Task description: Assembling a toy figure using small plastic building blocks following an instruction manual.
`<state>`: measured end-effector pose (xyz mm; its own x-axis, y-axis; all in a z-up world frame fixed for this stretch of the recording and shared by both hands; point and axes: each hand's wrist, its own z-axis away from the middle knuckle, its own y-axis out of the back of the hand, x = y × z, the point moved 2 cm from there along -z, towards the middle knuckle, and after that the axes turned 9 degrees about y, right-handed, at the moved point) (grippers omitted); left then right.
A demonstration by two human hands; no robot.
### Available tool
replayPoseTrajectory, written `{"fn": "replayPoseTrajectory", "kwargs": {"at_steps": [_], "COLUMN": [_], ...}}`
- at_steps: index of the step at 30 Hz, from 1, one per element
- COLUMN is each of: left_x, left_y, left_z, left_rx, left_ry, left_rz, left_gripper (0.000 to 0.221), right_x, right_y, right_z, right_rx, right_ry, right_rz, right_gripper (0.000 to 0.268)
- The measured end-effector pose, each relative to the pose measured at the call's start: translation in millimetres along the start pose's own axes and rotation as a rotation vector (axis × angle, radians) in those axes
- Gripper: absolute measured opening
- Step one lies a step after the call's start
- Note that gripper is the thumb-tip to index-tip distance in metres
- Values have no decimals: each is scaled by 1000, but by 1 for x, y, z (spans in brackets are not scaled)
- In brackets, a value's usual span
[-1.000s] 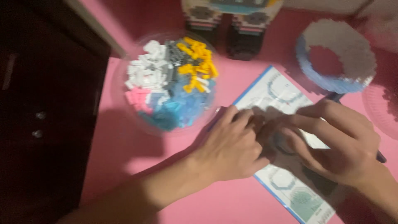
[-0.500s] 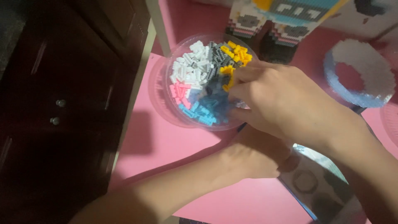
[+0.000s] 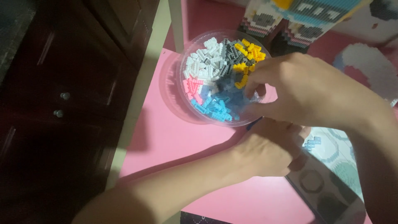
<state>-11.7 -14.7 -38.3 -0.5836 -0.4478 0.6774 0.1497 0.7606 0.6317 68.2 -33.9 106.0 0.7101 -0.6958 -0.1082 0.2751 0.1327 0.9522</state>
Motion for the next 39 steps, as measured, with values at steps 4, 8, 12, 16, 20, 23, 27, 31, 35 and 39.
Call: {"fn": "replayPoseTrajectory", "kwargs": {"at_steps": [4,8,12,16,20,23,27,31,35,39], "left_x": [-4,-3,-1,-3,-2,-1,0,-3,-3,1], "left_y": [-7,-5,-5,-7,-3,-4,-1,-7,-3,4], "left_z": [-1,-3,-1,0,-3,-1,-1,0,-2,-4], "left_rx": [0,-19,-5,141,127,71,152,65,-47,-56], "left_ry": [-63,-42,31,-38,-80,-64,-38,-6,-18,62], "left_rz": [-170,-224,-105,-32,-176,-273,-101,22,-79,-22], "left_gripper": [48,76,53,55,37,49,51,69,55,59], "right_x": [-4,-6,-5,-3,4,8,5,6,7,4], "right_y": [3,-11,-18,-10,6,9,9,-5,-16,-21], "right_z": [0,-8,-10,-13,-7,0,4,3,0,-4], "right_rx": [337,387,444,433,476,432,360,345,343,275], "right_ry": [302,374,394,406,477,467,464,544,523,576], "right_rz": [-51,71,198,-17,-254,-586,-300,154,230,399], "right_gripper": [28,33,16,18,11,16,36,29,31,9]}}
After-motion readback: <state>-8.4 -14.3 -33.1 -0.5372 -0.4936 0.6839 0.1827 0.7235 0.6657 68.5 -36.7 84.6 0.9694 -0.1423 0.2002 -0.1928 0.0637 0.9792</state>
